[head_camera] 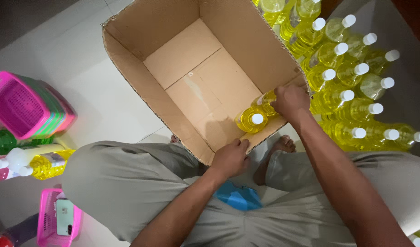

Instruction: The person packs plastic bottles filled with yellow liquid into a cardboard box by hand while sitting on the floor.

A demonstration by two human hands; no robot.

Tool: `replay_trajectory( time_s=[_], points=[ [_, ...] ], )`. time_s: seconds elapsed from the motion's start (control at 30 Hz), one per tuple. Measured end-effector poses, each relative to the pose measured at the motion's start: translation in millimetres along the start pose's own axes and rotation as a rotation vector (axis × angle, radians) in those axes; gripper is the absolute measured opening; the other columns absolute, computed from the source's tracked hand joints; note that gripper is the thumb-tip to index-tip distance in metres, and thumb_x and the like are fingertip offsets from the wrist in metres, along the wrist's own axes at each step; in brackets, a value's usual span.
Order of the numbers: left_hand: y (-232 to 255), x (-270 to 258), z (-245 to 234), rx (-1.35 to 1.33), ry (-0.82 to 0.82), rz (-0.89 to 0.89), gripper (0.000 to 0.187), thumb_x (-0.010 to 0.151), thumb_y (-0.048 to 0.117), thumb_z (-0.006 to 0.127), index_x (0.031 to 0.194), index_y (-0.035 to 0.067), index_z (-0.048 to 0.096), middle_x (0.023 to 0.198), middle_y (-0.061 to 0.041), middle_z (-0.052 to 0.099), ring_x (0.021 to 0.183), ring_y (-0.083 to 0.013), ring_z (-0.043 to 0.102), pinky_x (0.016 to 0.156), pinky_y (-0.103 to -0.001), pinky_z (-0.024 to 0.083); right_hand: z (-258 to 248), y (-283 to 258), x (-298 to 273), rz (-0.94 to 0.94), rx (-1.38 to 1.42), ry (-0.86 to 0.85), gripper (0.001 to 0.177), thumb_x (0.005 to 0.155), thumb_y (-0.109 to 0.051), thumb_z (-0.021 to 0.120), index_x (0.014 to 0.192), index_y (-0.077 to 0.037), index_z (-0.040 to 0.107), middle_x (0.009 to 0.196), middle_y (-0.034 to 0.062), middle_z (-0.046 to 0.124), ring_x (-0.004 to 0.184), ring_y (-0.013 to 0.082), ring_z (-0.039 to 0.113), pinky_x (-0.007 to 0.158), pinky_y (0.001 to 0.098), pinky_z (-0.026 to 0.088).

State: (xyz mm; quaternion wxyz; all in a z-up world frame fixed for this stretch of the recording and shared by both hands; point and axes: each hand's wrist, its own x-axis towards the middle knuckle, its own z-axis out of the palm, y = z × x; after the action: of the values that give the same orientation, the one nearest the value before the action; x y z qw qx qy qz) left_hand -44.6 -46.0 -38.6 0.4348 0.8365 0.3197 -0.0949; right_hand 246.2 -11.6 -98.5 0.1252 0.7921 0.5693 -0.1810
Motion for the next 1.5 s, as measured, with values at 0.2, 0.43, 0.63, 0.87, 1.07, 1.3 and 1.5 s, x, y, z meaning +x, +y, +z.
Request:
replay_trajectory(
  time_s=[0.2,0.43,0.63,0.87,1.07,1.3,1.5],
  points=[
    [0,-2,0,-0.002,0.011,0.018,0.041,0.094,0.019,0.061,0.129,0.0,0.055,0.109,-0.027,0.062,0.091,-0.0428,0.072,0.073,-0.052,0.059,-5,-13,-7,-0.006,0.04,0.022,0.038,0.09,-0.034,0.07,0.12,-0.012,0.078,0.099,0.0273,0.075,0.097,0.052,0.073,0.079,0.0597,0.06],
    [9,-4,-11,0.0,-0.026,-0.007,0.046,0.094,0.02,0.06,0.134,-0.001,0.053,0.113,-0.029,0.061,0.096,-0.0444,0.072,0.077,-0.053,0.059,-54,-69,-36,-0.287,0.102,-0.054,0.051,0.092,-0.044,0.066,0.138,-0.021,0.067,0.116,0.0262,0.074,0.11,0.0503,0.07,0.095,0.059,0.057],
    [5,-1,-10,0.005,-0.054,-0.026,0.05,0.093,0.023,0.06,0.137,-0.001,0.052,0.115,-0.028,0.062,0.097,-0.0463,0.071,0.077,-0.055,0.059,-45,-83,-46,-0.32,-0.039,-0.255,0.05,0.087,-0.035,0.078,0.135,-0.027,0.07,0.115,0.0215,0.076,0.112,0.0422,0.072,0.095,0.0534,0.06],
    [7,-2,-11,-0.012,-0.028,-0.027,0.046,0.094,0.021,0.06,0.135,-0.001,0.054,0.114,-0.028,0.062,0.095,-0.0425,0.072,0.076,-0.051,0.059,-13,-73,-29,-0.21,-0.016,-0.195,0.052,0.084,-0.042,0.079,0.133,-0.026,0.072,0.109,0.0238,0.075,0.108,0.0436,0.073,0.091,0.0556,0.061],
    [7,-4,-12,-0.041,-0.045,-0.025,0.047,0.095,0.023,0.058,0.135,-0.002,0.052,0.114,-0.029,0.061,0.095,-0.0469,0.071,0.076,-0.056,0.058,-7,-72,-28,-0.185,-0.017,-0.179,0.053,0.082,-0.039,0.081,0.133,-0.029,0.073,0.11,0.022,0.075,0.108,0.043,0.073,0.09,0.0555,0.061],
    [3,1,-8,0.001,-0.032,-0.006,0.045,0.096,0.021,0.058,0.134,-0.001,0.053,0.11,-0.027,0.061,0.093,-0.0432,0.072,0.074,-0.051,0.059,-40,-84,-39,-0.177,-0.018,-0.264,0.053,0.084,-0.033,0.081,0.135,-0.024,0.071,0.111,0.0253,0.075,0.113,0.0458,0.071,0.093,0.0585,0.059],
    [-1,1,-1,-0.008,-0.015,-0.001,0.044,0.093,0.022,0.059,0.131,0.0,0.053,0.108,-0.026,0.061,0.09,-0.0452,0.072,0.072,-0.055,0.059,-52,-89,-47,-0.158,0.035,-0.291,0.056,0.085,-0.031,0.081,0.139,-0.027,0.067,0.114,0.0258,0.074,0.114,0.0462,0.07,0.095,0.0601,0.057]
  ],
)
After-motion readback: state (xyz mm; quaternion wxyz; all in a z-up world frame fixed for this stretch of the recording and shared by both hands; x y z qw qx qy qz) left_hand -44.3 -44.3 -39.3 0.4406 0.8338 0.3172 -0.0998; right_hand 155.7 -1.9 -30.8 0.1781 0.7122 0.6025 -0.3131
